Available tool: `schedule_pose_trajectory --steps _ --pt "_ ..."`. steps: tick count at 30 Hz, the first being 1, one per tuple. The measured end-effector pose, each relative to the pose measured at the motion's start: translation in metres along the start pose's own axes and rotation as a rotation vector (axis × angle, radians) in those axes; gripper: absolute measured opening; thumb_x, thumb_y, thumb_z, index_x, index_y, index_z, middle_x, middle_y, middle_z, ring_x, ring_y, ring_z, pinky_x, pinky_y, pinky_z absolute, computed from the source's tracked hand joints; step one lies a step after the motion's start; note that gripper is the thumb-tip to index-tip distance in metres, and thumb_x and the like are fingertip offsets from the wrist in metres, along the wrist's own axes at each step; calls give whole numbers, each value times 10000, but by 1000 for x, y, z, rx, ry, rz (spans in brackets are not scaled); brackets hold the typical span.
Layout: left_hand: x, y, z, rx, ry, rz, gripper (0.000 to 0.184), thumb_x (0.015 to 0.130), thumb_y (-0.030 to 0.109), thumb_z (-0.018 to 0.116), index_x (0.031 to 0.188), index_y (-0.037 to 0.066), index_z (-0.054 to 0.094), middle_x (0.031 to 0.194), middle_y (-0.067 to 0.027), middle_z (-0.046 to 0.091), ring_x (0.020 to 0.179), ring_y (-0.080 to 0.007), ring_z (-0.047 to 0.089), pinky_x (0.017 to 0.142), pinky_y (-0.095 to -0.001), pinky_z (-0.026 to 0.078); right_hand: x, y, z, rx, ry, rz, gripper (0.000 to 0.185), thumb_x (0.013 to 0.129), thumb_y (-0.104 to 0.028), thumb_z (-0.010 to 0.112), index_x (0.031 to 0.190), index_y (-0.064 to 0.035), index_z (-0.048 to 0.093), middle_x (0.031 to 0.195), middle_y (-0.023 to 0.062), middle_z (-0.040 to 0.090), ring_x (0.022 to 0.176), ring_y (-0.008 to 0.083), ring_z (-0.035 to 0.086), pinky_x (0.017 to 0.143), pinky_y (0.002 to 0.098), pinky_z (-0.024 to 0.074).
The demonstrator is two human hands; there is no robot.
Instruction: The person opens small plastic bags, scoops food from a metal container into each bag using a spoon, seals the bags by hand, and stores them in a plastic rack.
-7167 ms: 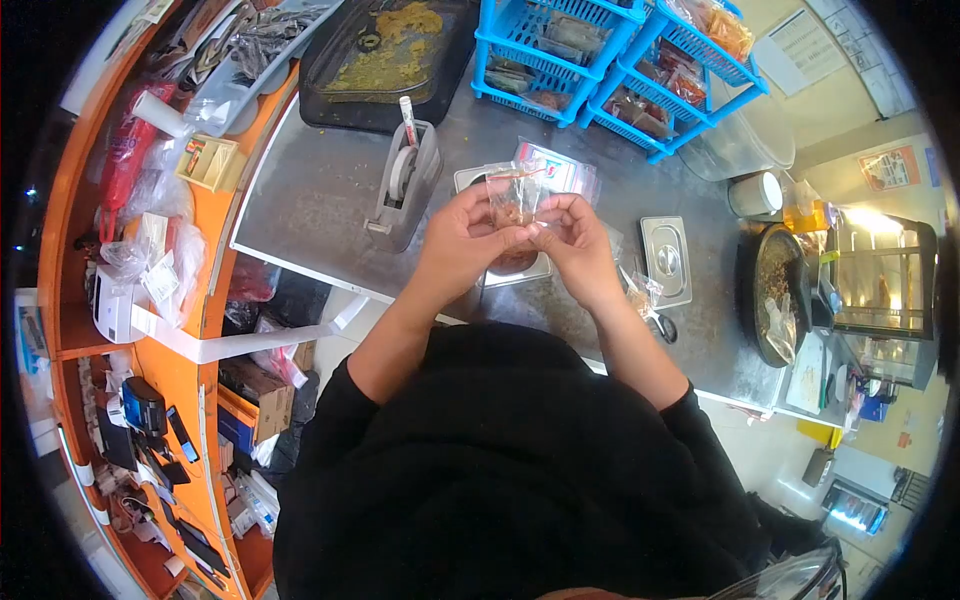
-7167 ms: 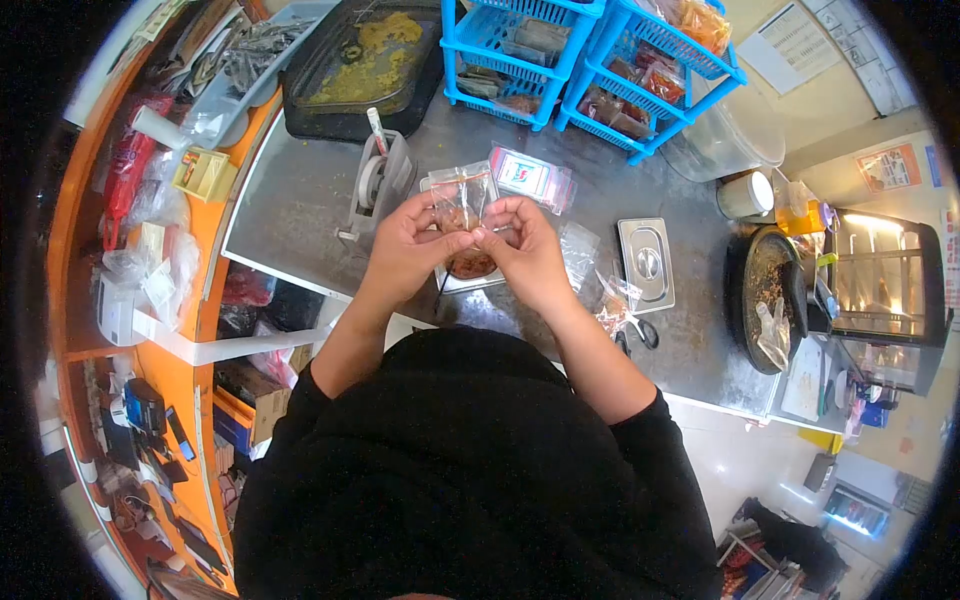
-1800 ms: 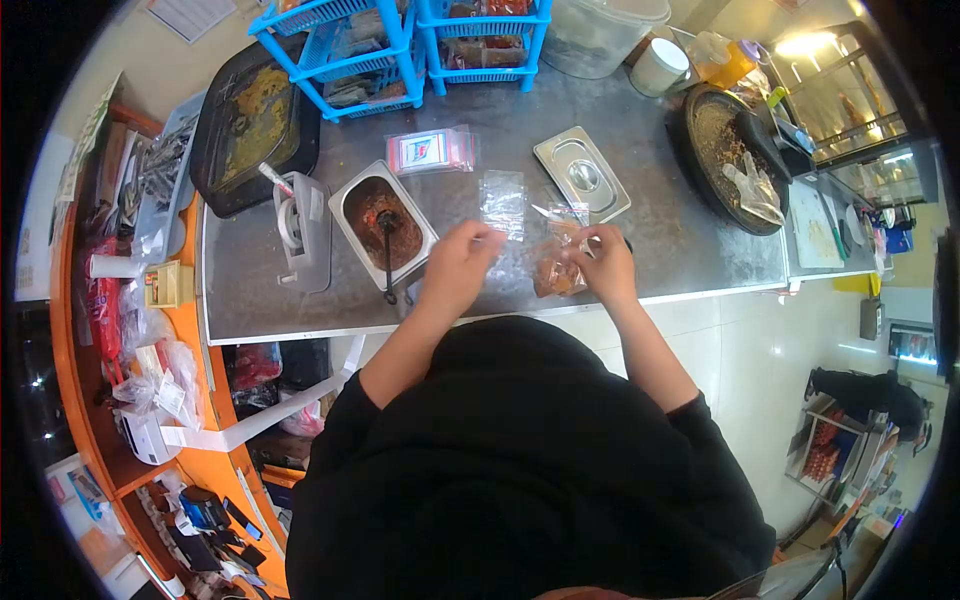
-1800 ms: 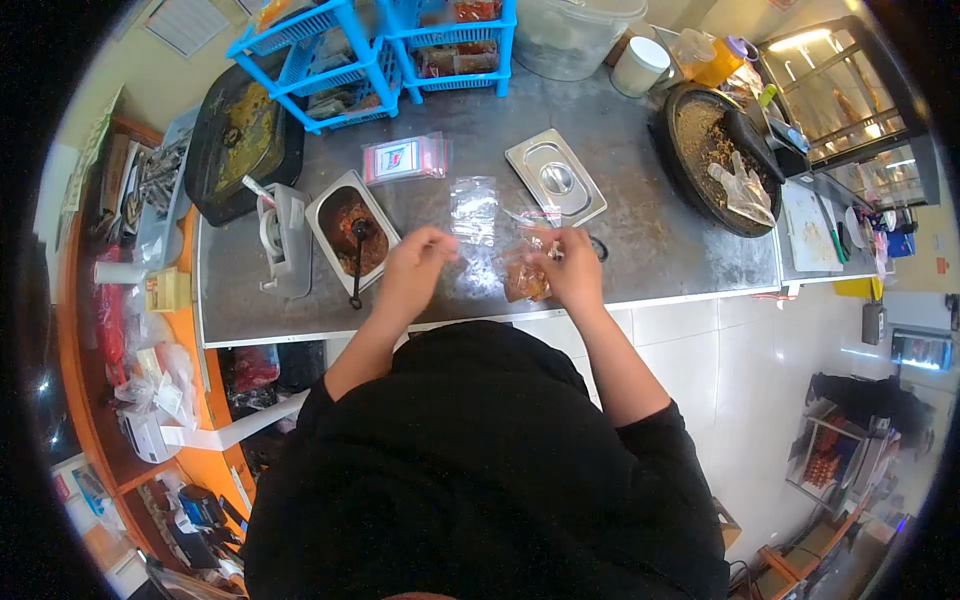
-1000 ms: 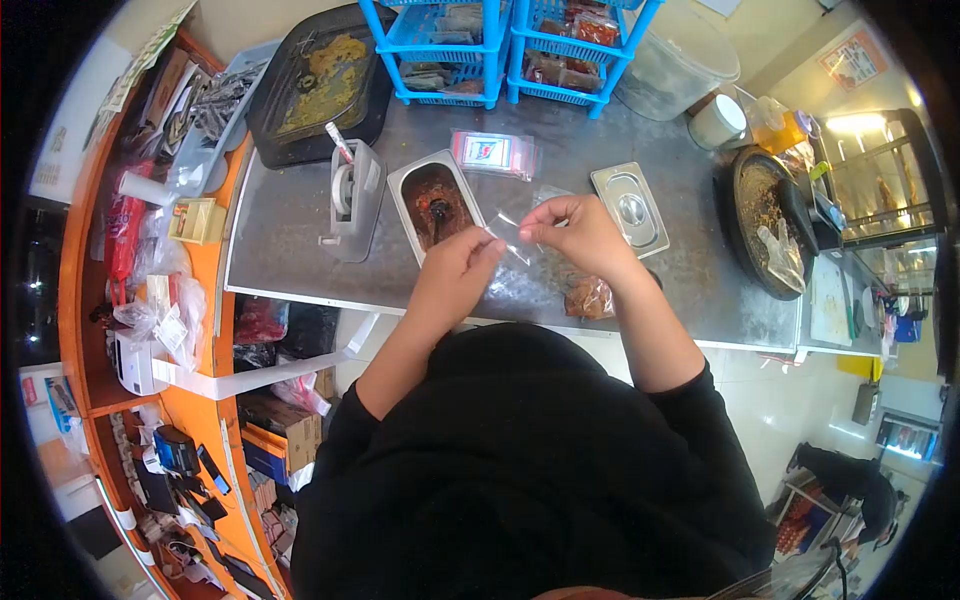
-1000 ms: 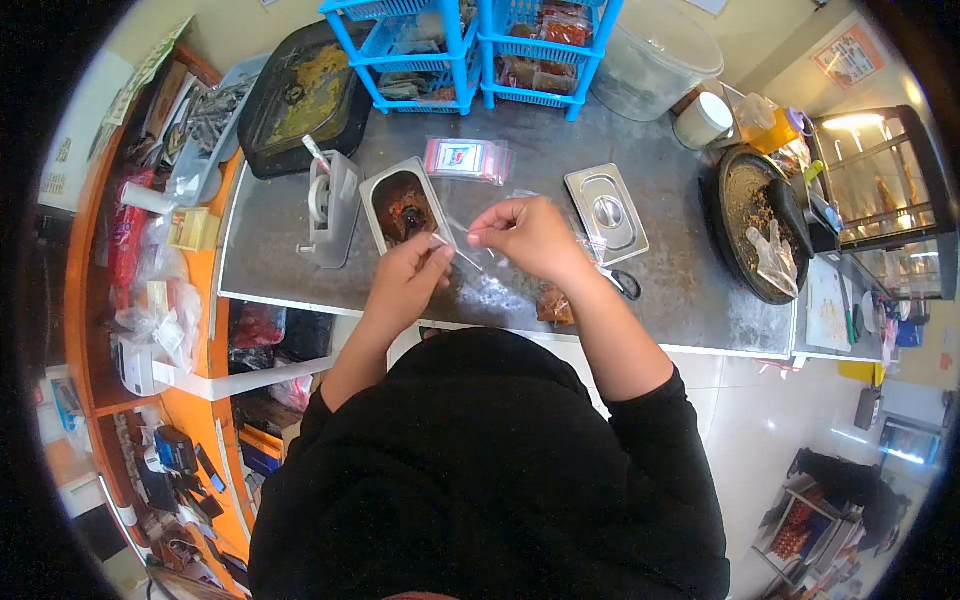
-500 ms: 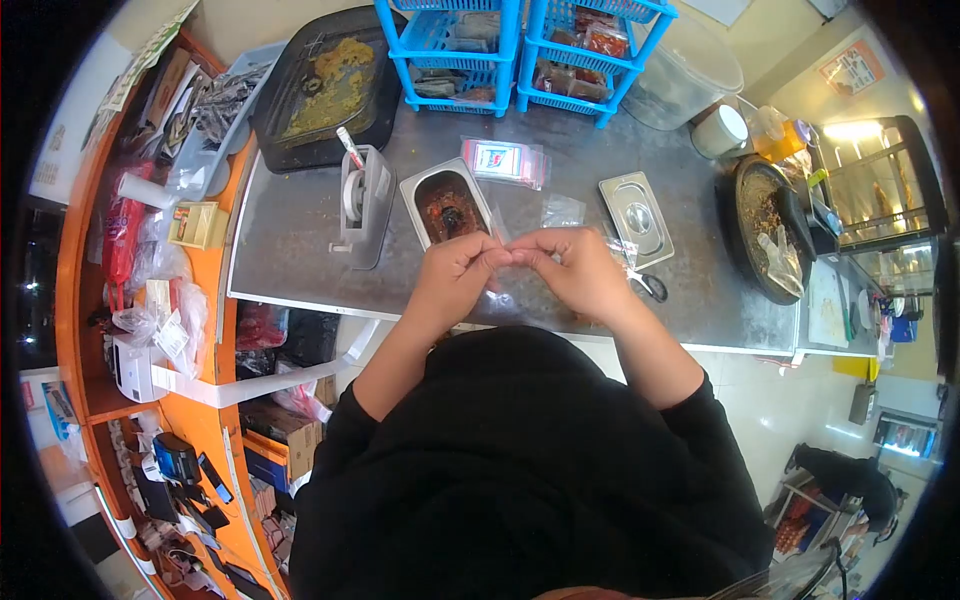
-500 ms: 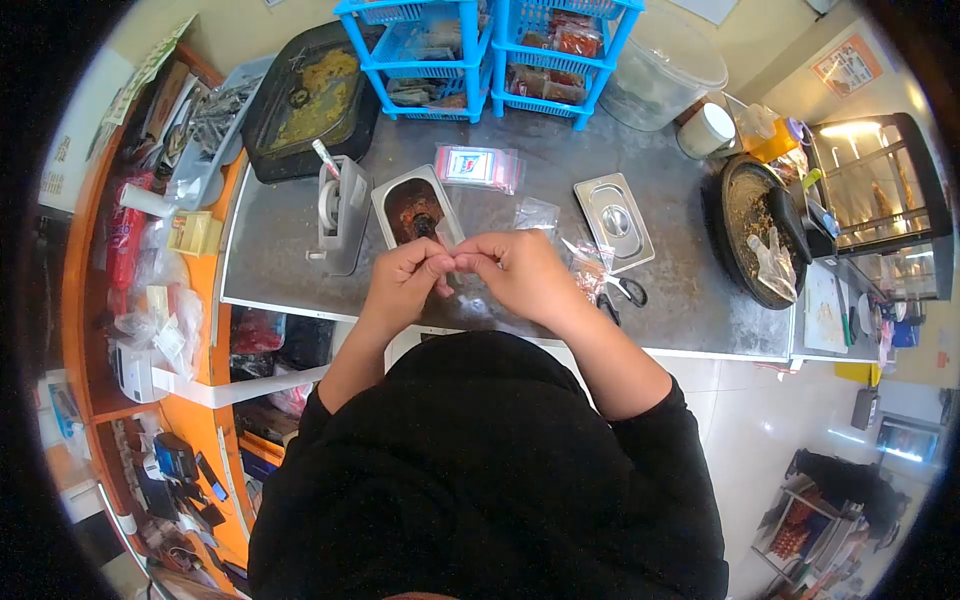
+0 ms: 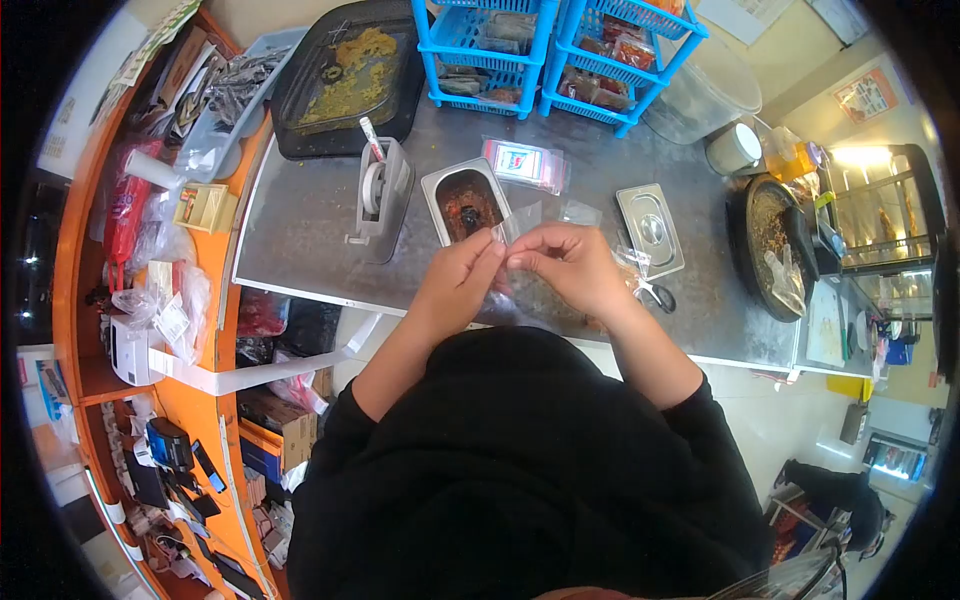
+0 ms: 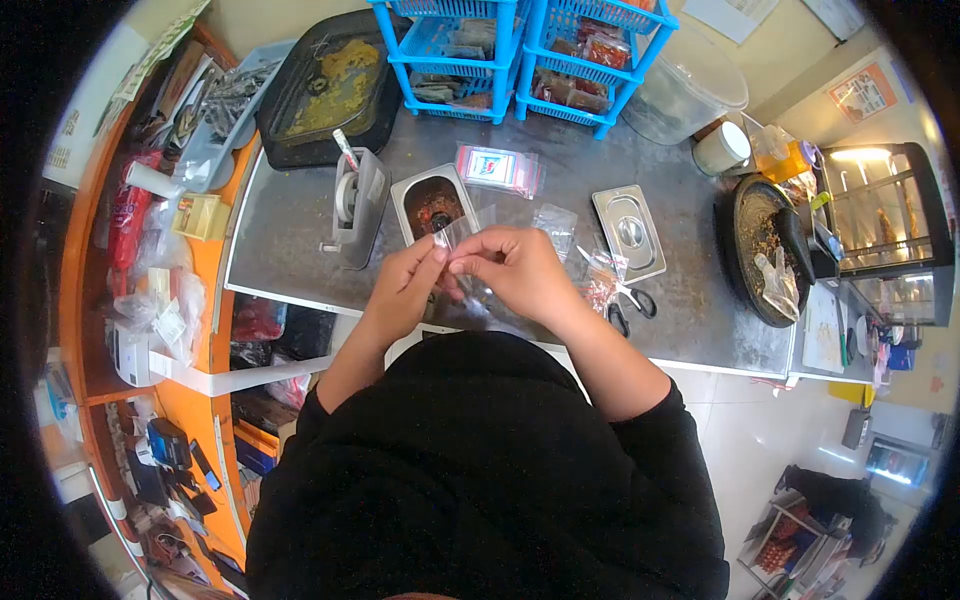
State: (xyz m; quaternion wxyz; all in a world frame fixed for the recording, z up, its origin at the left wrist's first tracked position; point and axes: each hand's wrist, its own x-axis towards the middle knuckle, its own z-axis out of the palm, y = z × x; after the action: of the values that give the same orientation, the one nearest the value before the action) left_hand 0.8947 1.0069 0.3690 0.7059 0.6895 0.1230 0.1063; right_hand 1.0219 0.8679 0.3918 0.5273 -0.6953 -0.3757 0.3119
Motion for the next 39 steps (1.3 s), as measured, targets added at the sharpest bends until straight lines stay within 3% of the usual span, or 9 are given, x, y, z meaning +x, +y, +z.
schedule_pose_trajectory --steps 3,11,18,21,27,30,35,39 --pt "0 -5 -2 -33 25 -17 206 978 164 505 868 -2 558 735 -52 611 681 -116 640 617 -266 500 2 2 5 -38 55 -118 121 818 -83 723 919 -19 704 759 44 695 672 65 607 624 241 481" --pt "-4 2 -2 -121 -17 69 175 974 140 531 914 -11 596 755 -57 641 703 -90 632 630 -245 498 -8 -39 3 -46 21 53 128 813 -74 721 915 -1 700 787 61 714 714 85 658 664 248 515" --pt "-3 4 -1 -1 -47 110 175 974 134 532 921 -9 617 744 -46 640 711 -94 634 655 -241 498 -8 -32 -1 -116 36 134 185 807 -128 719 937 0 695 795 59 710 735 93 666 673 254 523" --pt "-3 5 3 2 -27 136 183 974 139 531 911 -9 617 743 -48 642 717 -97 634 659 -242 498 -6 -28 0 -235 47 96 217 794 -152 739 934 8 692 800 72 710 744 102 671 681 258 527" --pt "-3 -1 -2 -15 -20 130 172 977 124 522 914 -12 606 761 -56 639 715 -106 634 663 -247 507 -11 -34 2 -141 17 -13 197 807 -158 726 923 -2 694 809 104 713 755 134 688 682 281 529" --pt "-3 -1 -3 -43 -24 144 166 982 116 512 913 -14 589 759 -55 631 706 -111 635 661 -251 515 -10 -28 -2 -147 9 31 172 833 -157 696 923 -11 694 819 111 717 757 144 690 682 297 527" --pt "-3 0 11 -70 21 15 213 974 155 480 915 -15 595 742 -68 641 666 -122 642 620 -262 502 -10 -17 7 -336 136 -208 120 790 -110 678 858 -14 658 784 117 677 721 251 670 648 346 516" --pt "-3 -21 3 -69 -45 -267 271 957 218 446 924 -6 597 706 -74 619 582 -140 622 559 -284 484 -8 -1 18 -620 252 -440 120 739 -99 687 832 -54 625 757 119 632 707 312 627 638 395 491"
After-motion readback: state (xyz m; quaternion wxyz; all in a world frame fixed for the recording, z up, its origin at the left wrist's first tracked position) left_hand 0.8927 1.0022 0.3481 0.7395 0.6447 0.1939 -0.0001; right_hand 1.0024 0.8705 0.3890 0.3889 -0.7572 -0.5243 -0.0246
